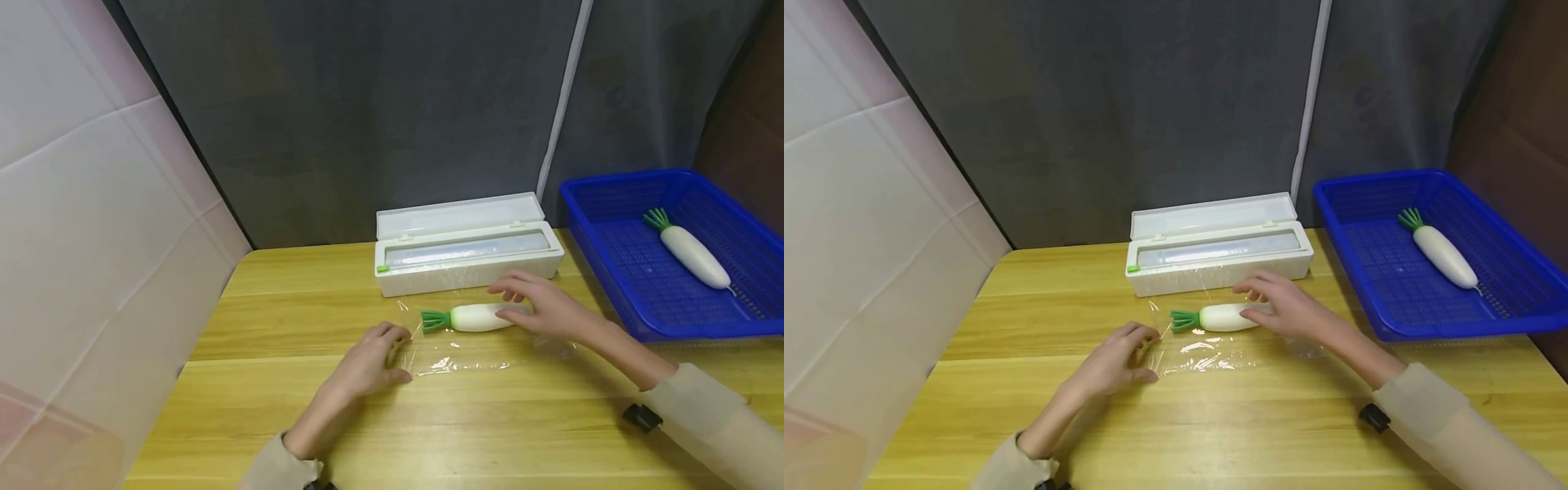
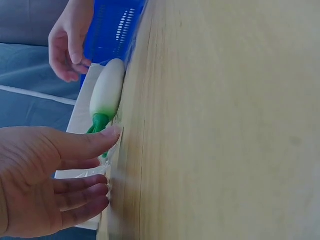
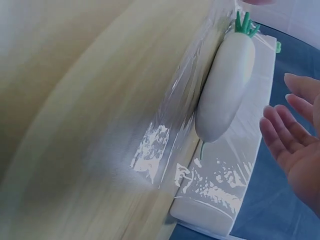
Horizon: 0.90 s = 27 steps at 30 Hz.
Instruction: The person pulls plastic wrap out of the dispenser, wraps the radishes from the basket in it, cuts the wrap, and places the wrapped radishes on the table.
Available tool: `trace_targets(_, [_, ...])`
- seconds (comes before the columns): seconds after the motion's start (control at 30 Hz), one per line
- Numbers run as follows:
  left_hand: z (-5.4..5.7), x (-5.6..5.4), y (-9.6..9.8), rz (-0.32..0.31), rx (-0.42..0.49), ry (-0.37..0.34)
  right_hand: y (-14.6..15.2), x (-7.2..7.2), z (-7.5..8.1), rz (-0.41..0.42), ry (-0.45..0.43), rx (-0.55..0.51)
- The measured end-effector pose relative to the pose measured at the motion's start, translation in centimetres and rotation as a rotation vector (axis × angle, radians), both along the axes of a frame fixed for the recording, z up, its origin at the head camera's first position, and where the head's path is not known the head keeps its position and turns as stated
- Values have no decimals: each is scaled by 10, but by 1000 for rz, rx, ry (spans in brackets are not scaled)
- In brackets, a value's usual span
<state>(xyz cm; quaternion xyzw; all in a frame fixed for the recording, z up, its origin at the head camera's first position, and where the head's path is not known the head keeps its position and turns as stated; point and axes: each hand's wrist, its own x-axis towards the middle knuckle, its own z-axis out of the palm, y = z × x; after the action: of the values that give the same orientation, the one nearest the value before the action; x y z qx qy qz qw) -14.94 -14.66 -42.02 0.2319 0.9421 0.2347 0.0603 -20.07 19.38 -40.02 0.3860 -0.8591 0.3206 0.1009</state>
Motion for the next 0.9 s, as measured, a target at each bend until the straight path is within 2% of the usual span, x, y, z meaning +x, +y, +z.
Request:
trace_targets(0.37, [-1,1,-4,-23,28,-14,20,15,-8,-8,-91,-21])
trace_targets(0.67, [0,3,-7,-76,46,-14,47,26,-22,28,-76,-28])
trace_targets(0.9, [1,4,-9,-118,28,-21,70,35,-28,-1,-144,57])
